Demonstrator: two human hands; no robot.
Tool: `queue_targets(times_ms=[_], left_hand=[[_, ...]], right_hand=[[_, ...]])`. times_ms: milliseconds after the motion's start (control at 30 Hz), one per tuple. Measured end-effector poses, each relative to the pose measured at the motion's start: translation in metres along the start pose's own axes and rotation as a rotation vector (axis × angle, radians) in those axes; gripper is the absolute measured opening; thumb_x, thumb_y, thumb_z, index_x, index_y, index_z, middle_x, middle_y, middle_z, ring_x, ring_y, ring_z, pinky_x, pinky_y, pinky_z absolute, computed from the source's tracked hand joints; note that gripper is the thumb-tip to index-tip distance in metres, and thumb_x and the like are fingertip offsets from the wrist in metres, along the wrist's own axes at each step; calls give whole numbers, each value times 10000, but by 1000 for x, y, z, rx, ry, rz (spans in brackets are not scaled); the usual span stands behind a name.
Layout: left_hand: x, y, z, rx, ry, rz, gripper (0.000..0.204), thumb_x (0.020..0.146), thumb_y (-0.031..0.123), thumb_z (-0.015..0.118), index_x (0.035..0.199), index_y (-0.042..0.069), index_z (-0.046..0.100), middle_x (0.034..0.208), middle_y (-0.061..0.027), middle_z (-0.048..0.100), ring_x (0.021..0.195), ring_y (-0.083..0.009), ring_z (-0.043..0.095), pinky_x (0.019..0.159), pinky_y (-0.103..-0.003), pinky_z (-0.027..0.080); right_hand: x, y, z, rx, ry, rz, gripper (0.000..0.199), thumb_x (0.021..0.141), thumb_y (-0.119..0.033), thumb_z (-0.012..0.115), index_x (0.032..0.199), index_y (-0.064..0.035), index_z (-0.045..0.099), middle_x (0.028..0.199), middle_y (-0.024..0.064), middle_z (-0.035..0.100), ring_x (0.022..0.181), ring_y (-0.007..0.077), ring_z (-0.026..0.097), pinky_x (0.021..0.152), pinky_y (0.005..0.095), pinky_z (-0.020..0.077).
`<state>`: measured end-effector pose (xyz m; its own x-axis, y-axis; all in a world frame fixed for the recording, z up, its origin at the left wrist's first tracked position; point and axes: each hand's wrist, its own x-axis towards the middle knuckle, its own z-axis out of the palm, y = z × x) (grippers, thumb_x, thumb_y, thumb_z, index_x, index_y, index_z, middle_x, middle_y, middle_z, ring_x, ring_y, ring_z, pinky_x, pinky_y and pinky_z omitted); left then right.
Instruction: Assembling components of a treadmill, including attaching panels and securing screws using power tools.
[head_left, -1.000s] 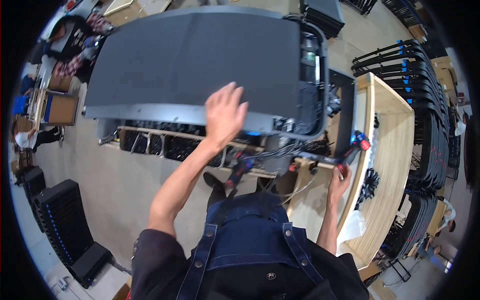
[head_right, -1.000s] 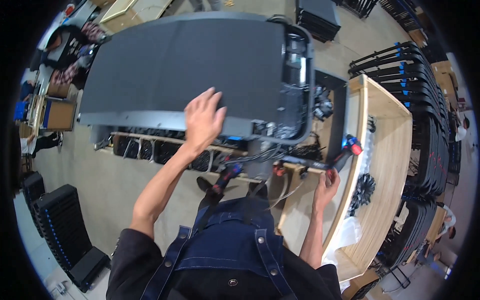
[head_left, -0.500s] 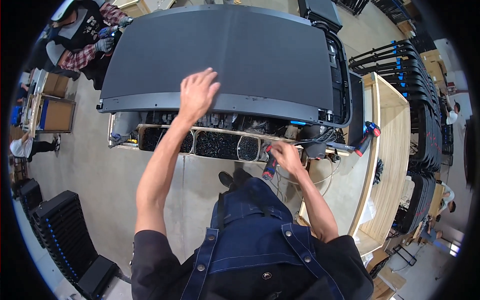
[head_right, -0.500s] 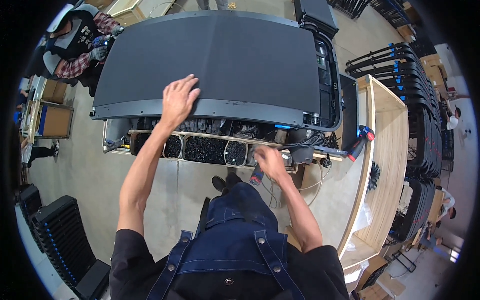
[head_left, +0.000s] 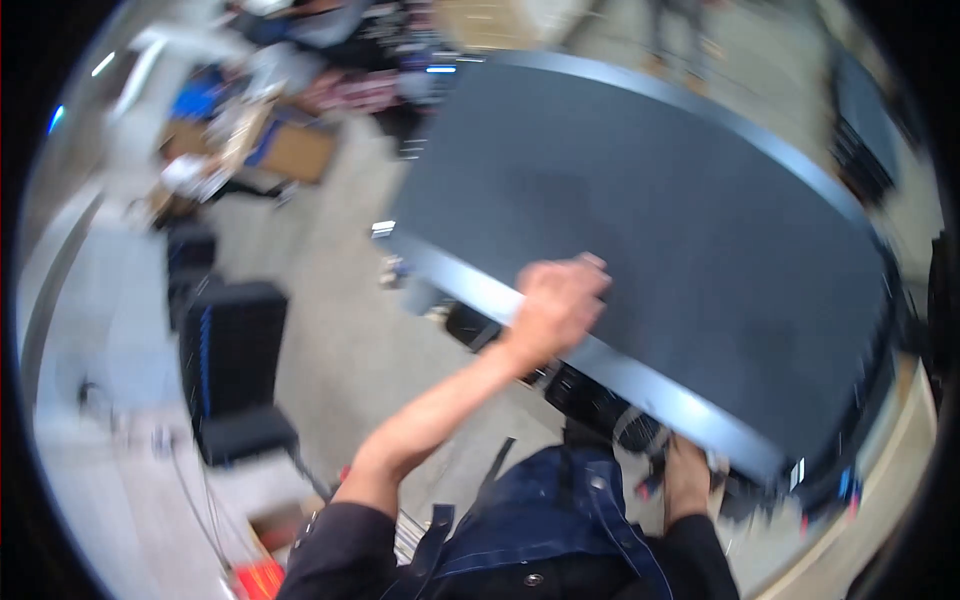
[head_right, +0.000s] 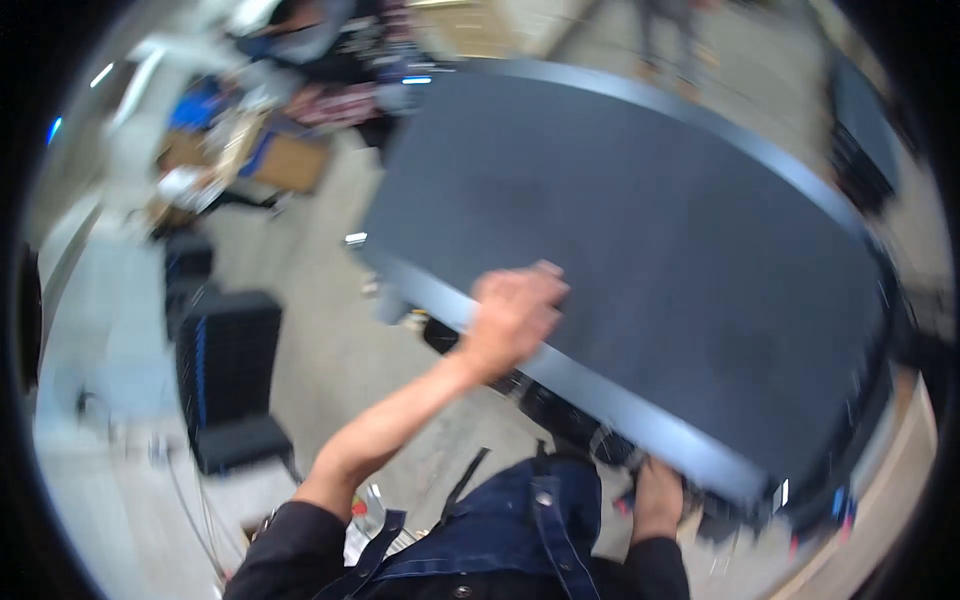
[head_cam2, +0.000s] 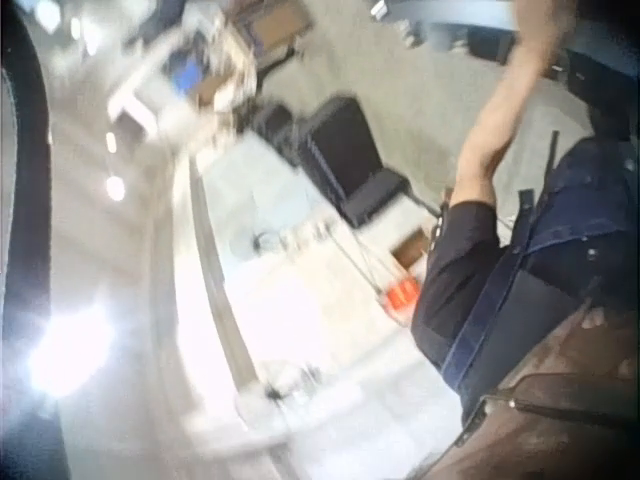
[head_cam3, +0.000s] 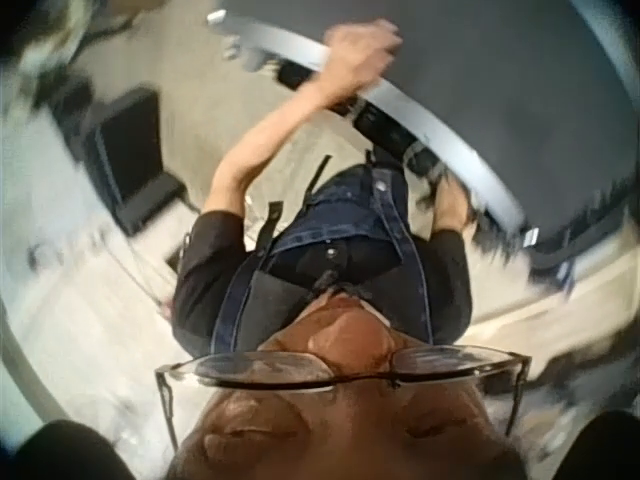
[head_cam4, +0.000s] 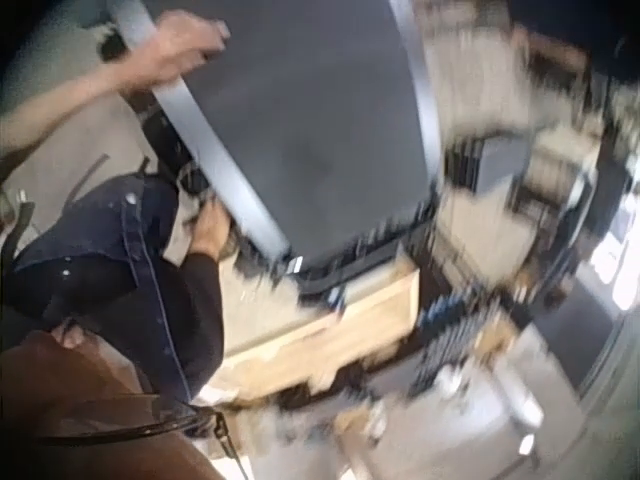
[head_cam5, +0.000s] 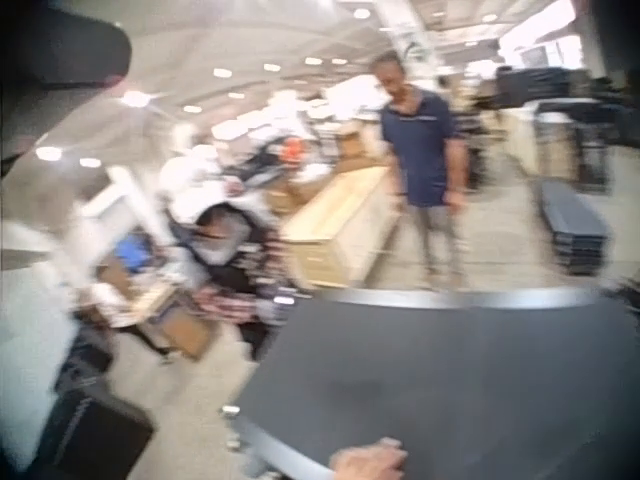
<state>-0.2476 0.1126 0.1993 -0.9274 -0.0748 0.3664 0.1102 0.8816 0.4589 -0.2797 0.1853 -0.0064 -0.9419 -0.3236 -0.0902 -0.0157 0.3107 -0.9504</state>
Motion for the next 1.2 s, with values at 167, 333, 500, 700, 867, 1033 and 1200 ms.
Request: queue_targets(times_ms=[167, 333, 500, 700, 867, 1033, 1200], left_hand=[[-6, 7, -9, 110, -23, -17, 353, 873, 212, 695, 1199, 83, 657, 1345, -67, 605, 1127, -237, 588, 1011, -425, 440], [-11, -6, -23, 91, 25, -31, 327, 878, 201, 696, 1178, 76, 655, 1328, -66, 609, 1121, -236, 589, 1017, -418, 442], [-17, -11, -13, 57, 77, -44, 328, 882, 197, 695, 1179, 62, 652, 1320, -86, 608, 1118, -248, 588, 1020, -422, 442], [-22, -11, -11, 47, 90, -15, 282, 899, 215, 679, 1144, 77, 666, 1300, -74, 610, 1173, -244, 559, 1081, -419, 412], [-25, -11, -12, 60, 130, 11, 268, 898, 219, 680, 1126, 78, 671, 1286, -68, 613, 1163, -236, 554, 1065, -401, 412], [-30, -11, -10, 48, 129, 20, 282, 906, 225, 672, 1141, 71, 664, 1311, -70, 601, 1162, -245, 555, 1065, -409, 412], [-40, -17, -7, 7, 137, 5, 291, 922, 234, 646, 1157, 63, 650, 1312, -73, 596, 1177, -244, 546, 1060, -413, 412]], right_hand=[[-44, -47, 72, 421, -244, -67, 182, 867, -130, 621, 1000, -12, 661, 985, 195, 684, 910, 353, 665, 810, 445, 536], [-87, 25, 21, 628, -283, 27, 185, 881, -138, 613, 1014, -15, 650, 988, 186, 672, 901, 339, 655, 805, 434, 533], [-128, 81, -55, 829, -328, 174, 189, 894, -147, 604, 1028, -18, 640, 990, 177, 660, 892, 324, 644, 800, 423, 531], [-152, 156, -153, 1043, -301, 376, 193, 911, -157, 594, 1045, -22, 627, 992, 166, 646, 881, 306, 632, 794, 409, 528], [-154, 191, -229, 1206, -196, 517, 197, 924, -165, 586, 1059, -25, 616, 995, 156, 634, 872, 292, 622, 790, 397, 526], [-140, 191, -257, 1395, -80, 622, 200, 938, -174, 578, 1072, -28, 606, 997, 147, 622, 863, 277, 611, 785, 386, 523], [-125, 188, -284, 1412, -142, 752, 137, 952, -163, 515, 958, -32, 556, 846, 53, 527, 768, 186, 541, 742, 319, 488]])
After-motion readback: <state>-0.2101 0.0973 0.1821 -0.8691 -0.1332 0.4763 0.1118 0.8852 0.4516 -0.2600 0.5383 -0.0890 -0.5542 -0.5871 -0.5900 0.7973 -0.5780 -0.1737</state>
